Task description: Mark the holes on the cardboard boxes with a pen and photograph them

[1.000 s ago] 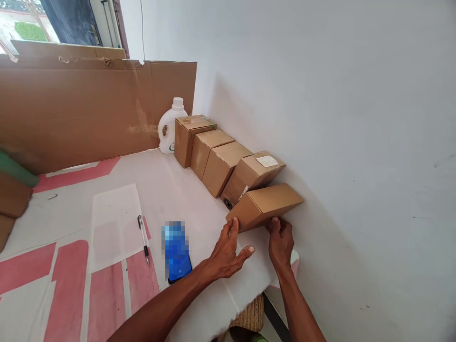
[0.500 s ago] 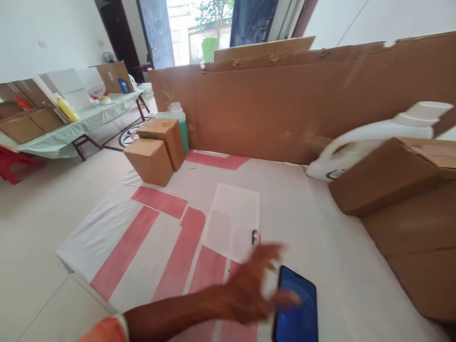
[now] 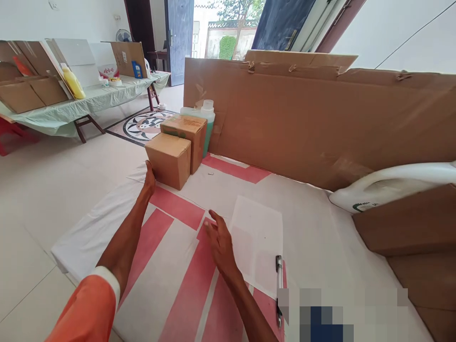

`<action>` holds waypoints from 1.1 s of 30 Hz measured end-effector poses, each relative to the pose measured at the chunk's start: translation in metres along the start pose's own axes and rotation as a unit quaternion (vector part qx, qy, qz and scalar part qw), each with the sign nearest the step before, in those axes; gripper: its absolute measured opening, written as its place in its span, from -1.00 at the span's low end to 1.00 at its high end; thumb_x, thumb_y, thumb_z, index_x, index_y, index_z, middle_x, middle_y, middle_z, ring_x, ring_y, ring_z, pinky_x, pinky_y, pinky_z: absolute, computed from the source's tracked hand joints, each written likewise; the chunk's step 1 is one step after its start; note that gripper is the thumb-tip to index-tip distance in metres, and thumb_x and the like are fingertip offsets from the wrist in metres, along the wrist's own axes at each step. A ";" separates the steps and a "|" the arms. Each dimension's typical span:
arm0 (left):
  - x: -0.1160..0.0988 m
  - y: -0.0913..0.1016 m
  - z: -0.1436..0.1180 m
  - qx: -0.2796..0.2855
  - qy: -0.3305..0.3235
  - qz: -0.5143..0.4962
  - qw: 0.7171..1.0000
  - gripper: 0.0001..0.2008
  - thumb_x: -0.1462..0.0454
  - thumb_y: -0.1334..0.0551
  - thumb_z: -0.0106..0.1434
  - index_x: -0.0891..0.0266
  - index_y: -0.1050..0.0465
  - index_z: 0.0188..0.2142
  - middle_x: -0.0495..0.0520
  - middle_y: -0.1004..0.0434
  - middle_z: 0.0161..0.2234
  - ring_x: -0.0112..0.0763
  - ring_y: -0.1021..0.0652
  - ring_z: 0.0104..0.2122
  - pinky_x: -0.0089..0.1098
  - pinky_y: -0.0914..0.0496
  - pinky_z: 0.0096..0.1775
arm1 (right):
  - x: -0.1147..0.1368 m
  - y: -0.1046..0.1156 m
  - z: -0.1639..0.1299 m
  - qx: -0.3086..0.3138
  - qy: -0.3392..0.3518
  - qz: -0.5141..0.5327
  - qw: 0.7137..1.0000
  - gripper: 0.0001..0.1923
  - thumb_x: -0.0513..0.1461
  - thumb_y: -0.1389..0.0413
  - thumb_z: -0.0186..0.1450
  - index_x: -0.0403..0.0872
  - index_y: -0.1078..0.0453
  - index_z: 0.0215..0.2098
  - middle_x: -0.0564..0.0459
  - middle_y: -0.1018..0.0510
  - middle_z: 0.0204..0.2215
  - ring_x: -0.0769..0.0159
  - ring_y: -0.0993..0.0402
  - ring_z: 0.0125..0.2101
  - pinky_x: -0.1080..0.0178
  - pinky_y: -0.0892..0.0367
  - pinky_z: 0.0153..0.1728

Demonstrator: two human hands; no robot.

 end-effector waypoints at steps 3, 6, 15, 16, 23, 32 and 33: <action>0.016 -0.008 -0.018 0.008 0.000 0.000 1.000 -0.13 -0.27 0.29 0.47 0.27 -0.31 0.35 0.19 -0.36 0.40 -0.19 -0.13 0.50 -0.08 0.00 0.48 | 0.005 -0.026 0.048 0.019 0.006 0.024 1.000 -0.20 0.13 -0.11 0.41 0.01 -0.12 0.49 -0.14 -0.16 0.50 -0.08 -0.14 0.45 -0.22 -0.23 0.34; 0.021 -0.026 -0.056 0.048 -0.015 0.020 0.999 -0.17 -0.26 0.23 0.48 0.24 -0.40 0.29 0.20 -0.46 0.33 -0.13 -0.25 0.45 -0.06 -0.11 0.45 | -0.001 -0.031 0.078 0.018 0.007 0.045 0.999 -0.19 0.02 -0.09 0.38 0.01 -0.05 0.52 -0.10 -0.12 0.52 -0.02 -0.07 0.48 -0.21 -0.16 0.39; 0.006 -0.073 -0.245 0.156 -0.014 0.090 0.983 -0.23 -0.17 -0.09 0.46 0.09 -0.04 0.50 0.28 -0.18 0.43 0.03 -0.20 0.45 0.11 -0.12 0.41 | -0.020 0.047 -0.008 -0.050 -0.015 0.047 0.998 -0.30 -0.01 -0.15 0.34 0.06 -0.19 0.40 -0.17 -0.33 0.39 -0.07 -0.41 0.25 -0.20 -0.39 0.20; 0.002 -0.071 -0.268 0.173 -0.006 0.095 0.980 -0.25 -0.14 -0.08 0.49 0.07 0.02 0.51 0.28 -0.13 0.46 0.02 -0.18 0.45 0.11 -0.13 0.41 | -0.021 0.061 -0.030 -0.068 -0.015 0.029 0.997 -0.35 0.01 -0.15 0.36 0.05 -0.22 0.37 -0.18 -0.36 0.36 -0.08 -0.41 0.24 -0.21 -0.39 0.18; -0.030 -0.039 -0.361 0.206 0.026 0.121 0.971 -0.37 -0.10 0.00 0.50 0.07 -0.15 0.44 0.26 -0.25 0.36 0.08 -0.29 0.37 0.12 -0.27 0.33 | -0.009 0.100 -0.172 -0.171 0.061 -0.158 0.971 -0.47 0.00 -0.13 0.46 0.12 -0.26 0.35 -0.16 -0.42 0.26 -0.19 -0.25 0.28 -0.38 -0.18 0.27; -0.039 -0.029 -0.348 0.204 0.043 0.207 0.956 -0.43 -0.12 -0.08 0.47 0.08 -0.32 0.31 0.24 -0.42 0.21 0.01 -0.48 0.16 -0.06 -0.50 0.04 | 0.020 0.086 -0.183 -0.162 0.105 -0.109 0.975 -0.51 -0.10 -0.06 0.50 0.17 -0.24 0.37 -0.14 -0.39 0.26 -0.09 -0.38 0.25 -0.25 -0.37 0.23; -0.036 -0.027 -0.346 0.196 0.040 0.218 0.955 -0.43 -0.11 -0.10 0.47 0.09 -0.30 0.33 0.24 -0.41 0.21 0.01 -0.48 0.16 -0.07 -0.50 0.05 | 0.016 0.089 -0.179 -0.152 0.100 -0.102 0.978 -0.52 -0.10 -0.06 0.50 0.18 -0.25 0.37 -0.13 -0.40 0.25 -0.07 -0.42 0.21 -0.23 -0.41 0.20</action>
Point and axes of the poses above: each hand's wrist, its own z-axis towards the middle knuckle, its own y-axis out of the back of the hand, x = y × z, the point moved 7 cm from there along z, towards the middle knuckle
